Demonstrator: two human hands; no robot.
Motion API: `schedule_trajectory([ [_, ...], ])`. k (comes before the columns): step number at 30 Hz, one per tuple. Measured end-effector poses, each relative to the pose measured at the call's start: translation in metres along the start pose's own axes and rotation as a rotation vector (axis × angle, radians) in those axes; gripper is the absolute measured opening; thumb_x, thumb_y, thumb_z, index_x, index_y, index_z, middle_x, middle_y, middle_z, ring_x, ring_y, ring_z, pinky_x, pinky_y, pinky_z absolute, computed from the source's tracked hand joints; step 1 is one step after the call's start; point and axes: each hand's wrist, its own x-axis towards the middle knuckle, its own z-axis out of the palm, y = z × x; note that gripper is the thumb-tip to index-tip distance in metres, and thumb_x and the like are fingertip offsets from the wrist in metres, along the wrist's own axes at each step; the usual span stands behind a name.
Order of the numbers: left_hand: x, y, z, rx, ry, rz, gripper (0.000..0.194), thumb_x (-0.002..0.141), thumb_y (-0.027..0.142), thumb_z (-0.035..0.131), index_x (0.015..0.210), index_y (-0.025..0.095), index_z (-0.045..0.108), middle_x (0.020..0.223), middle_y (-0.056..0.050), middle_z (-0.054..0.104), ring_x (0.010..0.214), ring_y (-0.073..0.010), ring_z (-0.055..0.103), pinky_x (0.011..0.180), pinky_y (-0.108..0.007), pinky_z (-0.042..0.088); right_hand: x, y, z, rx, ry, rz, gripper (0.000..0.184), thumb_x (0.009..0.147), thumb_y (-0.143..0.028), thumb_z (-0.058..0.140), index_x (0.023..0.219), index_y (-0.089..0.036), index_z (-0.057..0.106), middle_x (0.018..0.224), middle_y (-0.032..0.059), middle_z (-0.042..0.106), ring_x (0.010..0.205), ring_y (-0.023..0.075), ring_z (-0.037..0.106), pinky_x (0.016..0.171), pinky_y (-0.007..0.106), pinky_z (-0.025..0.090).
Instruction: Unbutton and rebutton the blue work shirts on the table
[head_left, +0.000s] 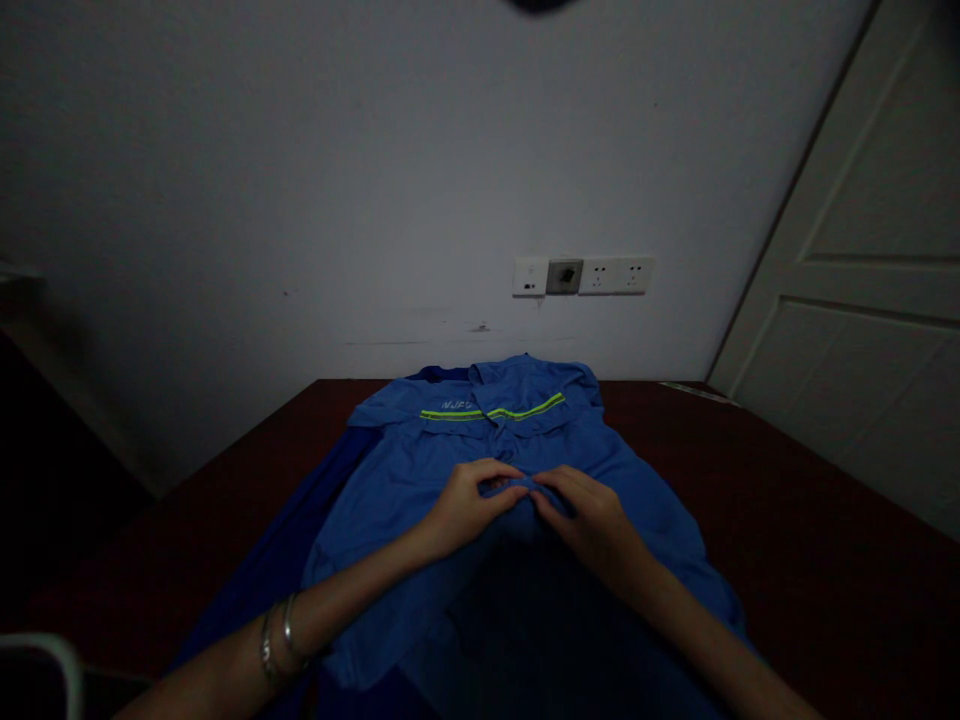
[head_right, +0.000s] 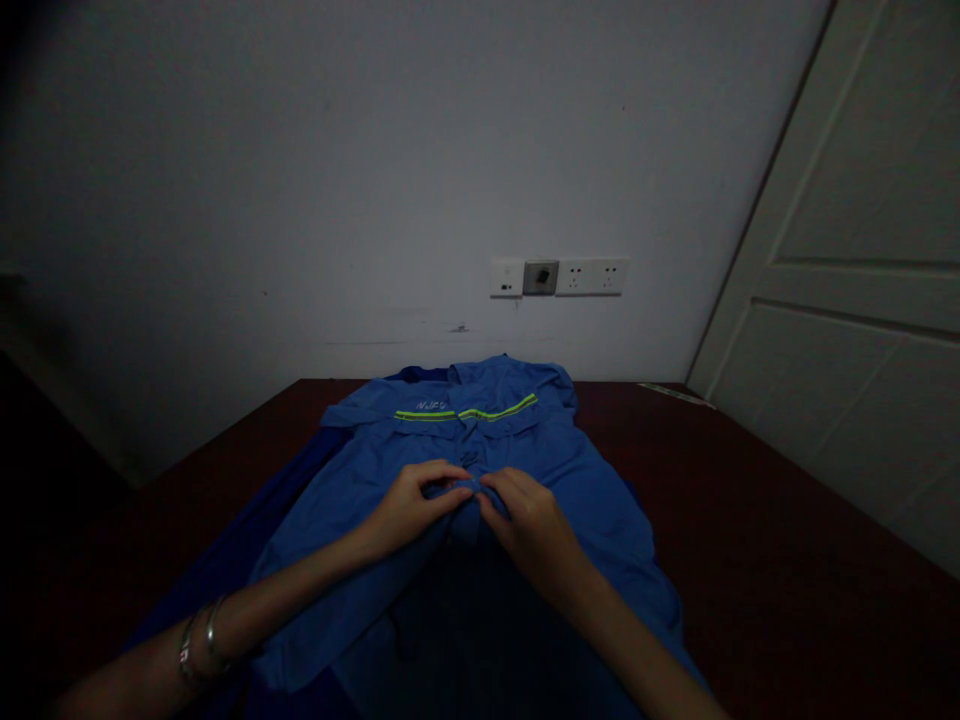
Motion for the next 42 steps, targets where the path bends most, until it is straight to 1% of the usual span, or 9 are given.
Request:
schedule_trajectory([
  [5,0.001,-0.003,0.0,0.049,-0.025,0.04,0.017,0.074,0.024,0.057,0.087,0.016,0.065,0.076,-0.002,0.062,0.072,-0.0119,0.054,0.065,-0.022,0.041,-0.002,0.0,0.001,-0.069,-0.001,0.012,0.012,0.079,-0.019,0.05,0.088,-0.016,0.057,0.083,0.0062,0.063,0.079,0.0168,0.059,0.071,0.029,0.047],
  [12,-0.001,-0.005,0.001,0.171,0.073,0.194,0.014,0.074,0.022,0.057,0.084,0.017,0.066,0.086,-0.005,0.058,0.082,-0.014,0.053,0.073,-0.027,0.042,-0.002,-0.003,0.001,-0.12,0.036,0.023,0.011,0.077,-0.018,0.049,0.083,-0.018,0.059,0.079,0.0055,0.064,0.074,0.0163,0.059,0.069,0.028,0.046],
  [20,-0.005,-0.007,0.004,0.424,0.133,0.349,0.015,0.076,0.023,0.053,0.081,0.017,0.066,0.077,-0.006,0.06,0.075,-0.0149,0.052,0.069,-0.03,0.04,-0.001,-0.008,0.0,-0.219,0.063,0.029,0.011,0.078,-0.022,0.049,0.077,-0.019,0.06,0.073,0.0048,0.064,0.069,0.0149,0.058,0.064,0.024,0.043],
  [25,-0.006,-0.001,0.005,0.515,0.16,0.349,0.014,0.076,0.022,0.052,0.078,0.017,0.065,0.074,-0.005,0.06,0.073,-0.0151,0.052,0.067,-0.029,0.038,-0.002,-0.012,0.001,-0.329,0.073,0.011,0.014,0.08,-0.023,0.048,0.073,-0.018,0.059,0.069,0.005,0.062,0.065,0.0141,0.056,0.061,0.023,0.039],
  [30,-0.007,-0.001,0.008,0.478,0.177,0.266,0.014,0.076,0.02,0.052,0.072,0.016,0.065,0.07,-0.005,0.059,0.072,-0.0148,0.052,0.067,-0.029,0.039,-0.005,-0.018,0.005,-0.468,0.029,-0.05,0.019,0.082,-0.022,0.044,0.068,-0.017,0.057,0.062,0.0047,0.058,0.06,0.0142,0.053,0.056,0.024,0.036],
  [32,-0.008,-0.002,0.008,0.427,0.174,0.237,0.015,0.076,0.019,0.051,0.072,0.016,0.065,0.07,-0.005,0.059,0.071,-0.0143,0.052,0.067,-0.028,0.04,-0.006,-0.018,0.006,-0.417,0.018,-0.049,0.019,0.082,-0.023,0.044,0.07,-0.017,0.058,0.064,0.0048,0.058,0.061,0.0143,0.053,0.056,0.024,0.037],
  [34,-0.01,-0.003,0.008,0.382,0.16,0.233,0.015,0.077,0.018,0.05,0.075,0.016,0.065,0.072,-0.005,0.059,0.072,-0.0142,0.052,0.067,-0.028,0.041,-0.006,-0.016,0.005,-0.283,0.026,0.006,0.017,0.081,-0.024,0.045,0.074,-0.017,0.059,0.068,0.0048,0.06,0.065,0.0147,0.055,0.059,0.024,0.039],
  [38,-0.012,0.0,0.004,0.367,0.122,0.297,0.017,0.079,0.019,0.049,0.083,0.017,0.065,0.079,-0.006,0.06,0.077,-0.0149,0.053,0.07,-0.028,0.041,0.0,-0.01,0.0,0.094,0.037,0.186,0.02,0.083,-0.026,0.042,0.076,-0.018,0.059,0.072,0.0032,0.062,0.066,0.0134,0.057,0.06,0.023,0.043],
  [42,-0.012,0.001,0.003,0.384,0.098,0.341,0.018,0.081,0.019,0.047,0.087,0.017,0.064,0.083,-0.007,0.06,0.08,-0.0156,0.053,0.072,-0.03,0.042,0.008,-0.006,-0.005,0.31,-0.02,0.253,0.019,0.082,-0.026,0.045,0.081,-0.019,0.062,0.079,0.0035,0.065,0.073,0.0143,0.059,0.063,0.023,0.045],
])
